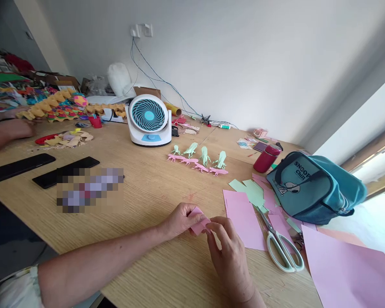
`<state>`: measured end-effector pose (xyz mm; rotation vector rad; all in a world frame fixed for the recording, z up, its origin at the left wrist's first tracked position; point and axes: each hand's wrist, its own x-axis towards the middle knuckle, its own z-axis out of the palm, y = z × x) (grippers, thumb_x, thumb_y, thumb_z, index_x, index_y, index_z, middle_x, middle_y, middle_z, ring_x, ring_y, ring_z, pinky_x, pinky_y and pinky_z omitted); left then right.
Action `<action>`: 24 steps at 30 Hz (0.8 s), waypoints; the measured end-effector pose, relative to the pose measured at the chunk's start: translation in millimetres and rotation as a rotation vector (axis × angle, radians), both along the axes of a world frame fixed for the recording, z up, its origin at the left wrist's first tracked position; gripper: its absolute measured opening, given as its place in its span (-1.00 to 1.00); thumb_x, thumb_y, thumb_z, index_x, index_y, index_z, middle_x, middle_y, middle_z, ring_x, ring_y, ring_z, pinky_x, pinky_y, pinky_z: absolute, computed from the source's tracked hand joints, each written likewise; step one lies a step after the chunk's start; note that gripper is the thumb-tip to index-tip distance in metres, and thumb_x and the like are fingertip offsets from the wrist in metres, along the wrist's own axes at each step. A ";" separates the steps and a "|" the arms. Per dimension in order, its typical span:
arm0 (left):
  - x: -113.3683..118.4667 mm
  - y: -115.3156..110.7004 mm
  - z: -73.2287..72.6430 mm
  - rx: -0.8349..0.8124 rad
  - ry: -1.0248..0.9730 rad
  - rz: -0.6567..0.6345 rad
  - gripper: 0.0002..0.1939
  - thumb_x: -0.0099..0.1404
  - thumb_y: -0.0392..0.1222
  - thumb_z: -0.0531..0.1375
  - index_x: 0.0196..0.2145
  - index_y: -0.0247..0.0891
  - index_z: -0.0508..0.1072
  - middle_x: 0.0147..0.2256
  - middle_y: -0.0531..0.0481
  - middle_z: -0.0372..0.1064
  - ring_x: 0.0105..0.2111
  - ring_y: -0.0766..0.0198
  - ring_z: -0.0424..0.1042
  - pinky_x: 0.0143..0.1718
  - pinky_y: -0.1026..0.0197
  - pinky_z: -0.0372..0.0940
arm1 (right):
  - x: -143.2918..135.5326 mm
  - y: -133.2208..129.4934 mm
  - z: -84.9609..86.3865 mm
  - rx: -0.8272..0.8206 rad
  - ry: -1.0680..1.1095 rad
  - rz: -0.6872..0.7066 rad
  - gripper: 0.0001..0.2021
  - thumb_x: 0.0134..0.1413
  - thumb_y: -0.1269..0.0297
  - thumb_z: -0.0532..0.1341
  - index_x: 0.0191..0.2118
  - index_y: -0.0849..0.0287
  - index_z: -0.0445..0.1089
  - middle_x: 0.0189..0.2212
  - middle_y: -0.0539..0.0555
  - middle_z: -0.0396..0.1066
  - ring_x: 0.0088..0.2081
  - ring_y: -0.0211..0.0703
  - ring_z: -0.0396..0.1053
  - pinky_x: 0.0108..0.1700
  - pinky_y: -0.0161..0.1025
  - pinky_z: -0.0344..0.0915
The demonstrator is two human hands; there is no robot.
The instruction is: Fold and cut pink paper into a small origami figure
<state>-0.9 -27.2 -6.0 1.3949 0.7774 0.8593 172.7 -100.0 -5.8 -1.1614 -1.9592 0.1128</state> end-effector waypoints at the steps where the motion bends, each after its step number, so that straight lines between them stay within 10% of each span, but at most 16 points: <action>1: -0.1 0.3 0.0 0.004 0.003 -0.001 -0.52 0.17 0.20 0.27 -0.46 -0.38 0.47 -0.55 -0.03 0.46 -0.56 0.32 0.43 -0.59 0.37 0.22 | -0.2 -0.4 0.5 -0.007 0.002 0.005 -0.82 0.27 0.49 0.09 -0.12 0.09 0.35 -0.16 0.13 0.38 -0.16 -0.11 0.42 -0.13 -0.16 0.37; 24: -0.2 2.0 3.9 -0.117 -0.008 -0.137 -0.51 0.09 0.17 0.35 -0.39 -0.39 0.47 -0.45 -0.07 0.47 -0.49 0.33 0.43 -0.50 0.32 0.33 | 1.7 1.6 11.0 0.047 0.022 0.073 -0.78 0.23 0.60 0.11 -0.14 0.11 0.33 -0.17 0.11 0.40 -0.15 -0.17 0.42 -0.13 -0.22 0.37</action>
